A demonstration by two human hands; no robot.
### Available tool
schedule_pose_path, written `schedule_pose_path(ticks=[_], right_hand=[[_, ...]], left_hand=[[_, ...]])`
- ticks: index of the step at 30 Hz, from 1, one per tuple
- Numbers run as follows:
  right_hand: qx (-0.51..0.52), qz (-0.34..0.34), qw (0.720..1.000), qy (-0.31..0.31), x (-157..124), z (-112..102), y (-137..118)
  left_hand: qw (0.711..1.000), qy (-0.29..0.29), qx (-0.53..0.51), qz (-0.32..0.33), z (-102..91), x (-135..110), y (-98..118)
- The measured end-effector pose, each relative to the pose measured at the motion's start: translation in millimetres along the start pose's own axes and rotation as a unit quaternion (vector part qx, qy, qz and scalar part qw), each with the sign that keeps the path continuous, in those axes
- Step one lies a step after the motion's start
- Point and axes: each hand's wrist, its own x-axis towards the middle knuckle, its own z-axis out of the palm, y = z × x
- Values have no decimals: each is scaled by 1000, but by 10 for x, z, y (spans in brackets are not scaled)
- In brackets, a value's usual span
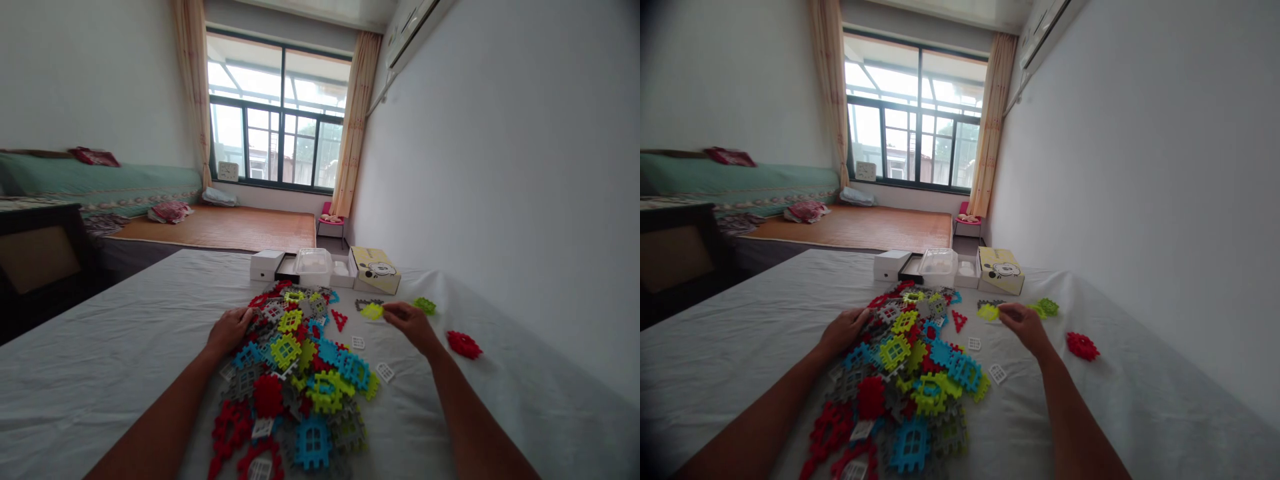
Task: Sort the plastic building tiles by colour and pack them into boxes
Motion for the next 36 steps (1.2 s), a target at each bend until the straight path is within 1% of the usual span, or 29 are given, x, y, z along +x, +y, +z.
schedule_pose_path(ticks=[1,2,3,4,6,8,10,12,13,16,20,24,27,29,33,36], right_hand=[[-19,-18,999,-46,-31,89,-85],[-35,-31,997,-65,-54,161,-142],[-46,-40,996,-64,-66,209,-167],[-49,-39,997,-48,-66,227,-160],[-28,-10,999,13,-37,177,-57],[30,57,992,111,8,40,134],[89,128,962,224,40,-129,362],[115,174,929,306,48,-282,580],[117,186,918,330,45,-341,673],[121,212,899,364,36,-434,871],[126,232,891,369,63,-425,974],[103,226,899,361,93,-399,964],[56,219,906,358,88,-381,911],[19,208,920,332,80,-353,860],[-49,179,953,239,73,-270,756],[-89,168,960,205,73,-242,705]], left_hand=[[1000,-1,0,-2,-6,-4,7],[1000,-4,1,-5,-14,-8,16],[1000,-8,2,-8,-24,-13,26],[1000,-12,3,-11,-33,-17,35],[1000,-18,4,-14,-50,-24,51],[1000,-19,6,-13,-59,-26,61],[1000,-19,8,-11,-61,-26,65],[1000,-20,10,-8,-59,-25,64],[1000,-19,10,-7,-56,-25,63],[1000,-13,6,-6,-45,-21,49],[1000,-14,8,-1,-37,-11,27],[1000,-16,11,5,-47,-13,30],[1000,-14,14,6,-54,-21,42],[1000,-13,23,3,-55,-23,48],[999,-16,27,-8,-62,-25,61],[1000,-16,13,-14,-83,-35,87]])
